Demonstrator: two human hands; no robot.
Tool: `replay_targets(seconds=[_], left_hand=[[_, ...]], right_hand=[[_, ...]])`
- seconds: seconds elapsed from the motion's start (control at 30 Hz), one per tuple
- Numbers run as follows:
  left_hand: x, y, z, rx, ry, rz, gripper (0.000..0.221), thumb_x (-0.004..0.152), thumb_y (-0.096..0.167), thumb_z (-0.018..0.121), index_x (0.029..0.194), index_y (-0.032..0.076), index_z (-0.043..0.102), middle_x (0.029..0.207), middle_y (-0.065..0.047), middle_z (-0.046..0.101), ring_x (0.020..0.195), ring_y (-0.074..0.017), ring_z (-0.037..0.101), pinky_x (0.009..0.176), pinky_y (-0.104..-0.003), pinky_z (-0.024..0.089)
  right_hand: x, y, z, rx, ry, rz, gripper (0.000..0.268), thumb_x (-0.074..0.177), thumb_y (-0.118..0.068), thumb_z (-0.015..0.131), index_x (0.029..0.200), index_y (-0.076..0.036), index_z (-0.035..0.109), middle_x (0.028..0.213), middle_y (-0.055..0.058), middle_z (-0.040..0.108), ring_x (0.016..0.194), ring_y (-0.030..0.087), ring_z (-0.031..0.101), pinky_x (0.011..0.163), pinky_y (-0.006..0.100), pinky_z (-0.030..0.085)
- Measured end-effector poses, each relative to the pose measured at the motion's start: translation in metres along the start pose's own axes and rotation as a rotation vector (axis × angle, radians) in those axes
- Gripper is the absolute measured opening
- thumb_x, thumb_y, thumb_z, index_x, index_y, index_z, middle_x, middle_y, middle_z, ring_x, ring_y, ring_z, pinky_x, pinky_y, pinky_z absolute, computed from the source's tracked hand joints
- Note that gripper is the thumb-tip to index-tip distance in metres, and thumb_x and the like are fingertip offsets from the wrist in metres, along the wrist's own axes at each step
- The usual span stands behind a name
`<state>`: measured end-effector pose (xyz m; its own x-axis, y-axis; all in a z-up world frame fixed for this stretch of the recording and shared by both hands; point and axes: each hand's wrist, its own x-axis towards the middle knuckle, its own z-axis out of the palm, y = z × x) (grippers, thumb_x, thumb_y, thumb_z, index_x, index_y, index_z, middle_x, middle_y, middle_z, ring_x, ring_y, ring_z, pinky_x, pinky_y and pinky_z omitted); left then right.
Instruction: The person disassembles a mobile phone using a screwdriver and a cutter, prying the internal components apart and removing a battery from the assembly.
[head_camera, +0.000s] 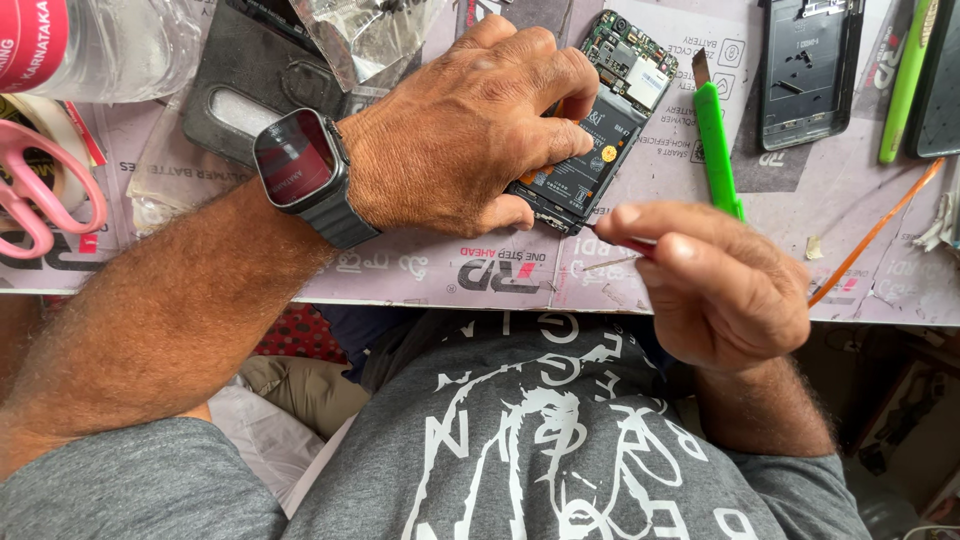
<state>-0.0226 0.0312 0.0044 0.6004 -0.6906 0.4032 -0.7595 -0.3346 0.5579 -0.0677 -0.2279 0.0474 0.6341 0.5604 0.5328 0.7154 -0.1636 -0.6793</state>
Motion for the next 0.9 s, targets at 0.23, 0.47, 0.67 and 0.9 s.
replay_targets(seconds=[0.23, 0.47, 0.67, 0.9], left_hand=[[0.001, 0.002, -0.001, -0.016, -0.005, -0.022, 0.06, 0.061, 0.03, 0.096, 0.113, 0.008, 0.075, 0.119, -0.007, 0.058, 0.114, -0.0278, 0.053, 0.101, -0.047, 0.04], [0.002, 0.002, -0.002, -0.01, -0.02, -0.031, 0.062, 0.062, 0.029, 0.095, 0.116, 0.006, 0.075, 0.12, -0.006, 0.057, 0.115, -0.0277, 0.053, 0.102, -0.046, 0.04], [0.001, 0.003, -0.001, 0.003, -0.016, -0.031, 0.062, 0.063, 0.03, 0.095, 0.117, 0.007, 0.075, 0.121, -0.006, 0.057, 0.116, -0.0274, 0.053, 0.104, -0.046, 0.04], [0.001, 0.002, -0.001, -0.008, -0.028, -0.021, 0.061, 0.063, 0.028, 0.095, 0.116, 0.008, 0.074, 0.12, -0.006, 0.056, 0.114, -0.0286, 0.052, 0.102, -0.048, 0.039]], right_hand=[[0.006, -0.008, 0.0, -0.043, -0.007, 0.041, 0.027, 0.096, 0.0, 0.064, 0.121, 0.0, 0.055, 0.1, 0.022, 0.071, 0.092, 0.031, 0.076, 0.079, 0.043, 0.068], [0.004, -0.01, -0.006, -0.056, -0.011, 0.025, 0.027, 0.097, 0.006, 0.069, 0.121, -0.003, 0.06, 0.099, 0.02, 0.072, 0.091, 0.029, 0.077, 0.075, 0.038, 0.068], [-0.001, 0.003, -0.005, -0.035, 0.003, -0.124, 0.033, 0.087, -0.003, 0.08, 0.116, -0.006, 0.065, 0.097, 0.018, 0.068, 0.088, 0.029, 0.07, 0.072, 0.038, 0.065], [0.0, -0.005, -0.009, -0.034, -0.02, 0.016, 0.031, 0.091, 0.0, 0.076, 0.118, -0.003, 0.062, 0.106, 0.021, 0.069, 0.097, 0.031, 0.074, 0.081, 0.043, 0.066]])
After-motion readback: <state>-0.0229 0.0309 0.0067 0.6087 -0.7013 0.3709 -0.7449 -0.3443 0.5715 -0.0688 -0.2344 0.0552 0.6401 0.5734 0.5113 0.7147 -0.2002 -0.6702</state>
